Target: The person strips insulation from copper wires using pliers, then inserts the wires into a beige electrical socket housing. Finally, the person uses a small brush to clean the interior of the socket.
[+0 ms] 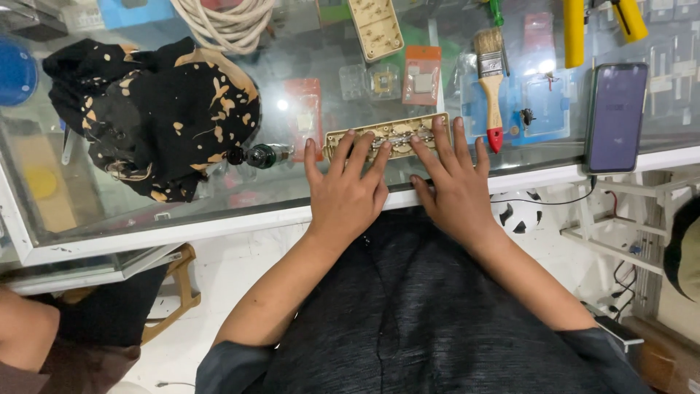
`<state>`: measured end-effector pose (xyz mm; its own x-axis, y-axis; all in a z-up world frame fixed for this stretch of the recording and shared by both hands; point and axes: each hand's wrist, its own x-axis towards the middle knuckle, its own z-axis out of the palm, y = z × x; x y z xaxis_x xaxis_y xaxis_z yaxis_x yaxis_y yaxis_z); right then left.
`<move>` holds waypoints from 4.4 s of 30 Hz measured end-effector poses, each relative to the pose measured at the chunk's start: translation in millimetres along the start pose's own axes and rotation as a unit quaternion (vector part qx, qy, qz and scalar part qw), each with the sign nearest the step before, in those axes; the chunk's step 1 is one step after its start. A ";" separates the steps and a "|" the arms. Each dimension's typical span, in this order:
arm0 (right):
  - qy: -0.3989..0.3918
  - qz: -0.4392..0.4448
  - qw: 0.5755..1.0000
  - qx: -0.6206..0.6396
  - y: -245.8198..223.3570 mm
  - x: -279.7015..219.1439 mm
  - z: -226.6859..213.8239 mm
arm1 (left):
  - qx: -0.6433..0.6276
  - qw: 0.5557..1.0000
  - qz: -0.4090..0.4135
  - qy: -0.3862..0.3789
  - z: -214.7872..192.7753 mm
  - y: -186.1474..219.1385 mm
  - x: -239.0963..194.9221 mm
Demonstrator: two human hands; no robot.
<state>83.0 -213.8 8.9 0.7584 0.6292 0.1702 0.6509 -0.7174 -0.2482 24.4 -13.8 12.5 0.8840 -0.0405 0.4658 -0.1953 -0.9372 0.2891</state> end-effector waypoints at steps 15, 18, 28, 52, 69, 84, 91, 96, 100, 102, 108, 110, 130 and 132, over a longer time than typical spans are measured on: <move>0.153 0.097 0.983 0.040 82.0 2.7 -12.9 | -0.179 0.979 -0.018 0.094 0.2 0.8 -36.2; 0.099 0.058 0.993 0.032 85.1 7.5 -20.1 | -0.240 0.970 0.019 0.032 -0.4 12.2 -34.8; 0.016 0.072 0.996 0.050 90.9 23.9 -54.7 | -0.276 0.961 0.017 0.031 11.8 57.3 8.2; -0.053 -0.072 0.984 0.155 69.6 54.1 -29.8 | -0.308 0.862 -0.266 0.302 -15.1 57.9 -23.5; 0.030 0.167 0.497 0.851 104.9 45.4 -9.3 | -0.456 0.843 -0.223 0.177 -30.4 88.7 57.6; -0.062 0.211 0.508 0.833 113.7 34.6 10.2 | -0.378 0.902 -0.195 0.072 5.1 100.9 103.5; -0.067 0.270 0.471 0.837 98.6 47.4 -21.7 | -0.409 0.873 -0.249 0.091 -3.3 97.5 96.9; -0.034 0.286 0.440 0.851 103.8 58.6 -31.3 | -0.390 0.878 -0.277 -0.010 3.4 103.5 74.4; -0.004 0.294 0.478 0.828 111.7 70.2 -37.2 | -0.403 0.879 -0.252 0.041 -1.6 110.8 81.1; 0.000 0.312 0.471 0.825 119.6 69.7 -34.0 | -0.384 0.890 -0.245 0.011 -1.3 112.4 72.4; 0.017 0.325 0.460 0.826 111.8 70.8 -38.0 | -0.459 0.846 -0.266 0.052 -14.3 114.6 81.6; 0.033 0.328 0.466 0.821 116.9 69.7 -33.8 | -0.493 0.826 -0.273 0.001 -14.3 110.8 68.1; 0.067 0.357 0.631 0.686 85.6 75.3 -84.7 | -0.346 0.929 -0.125 0.030 0.7 137.0 89.5; 0.054 0.340 0.646 0.681 85.8 76.6 -89.9 | -0.359 0.917 -0.171 0.027 6.8 134.7 84.7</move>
<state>200.0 -254.0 86.3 0.8991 0.2291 -0.3730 -0.4124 0.1579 -0.8972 75.9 -145.7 85.3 0.9269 0.2495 0.2805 -0.1571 -0.4206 0.8935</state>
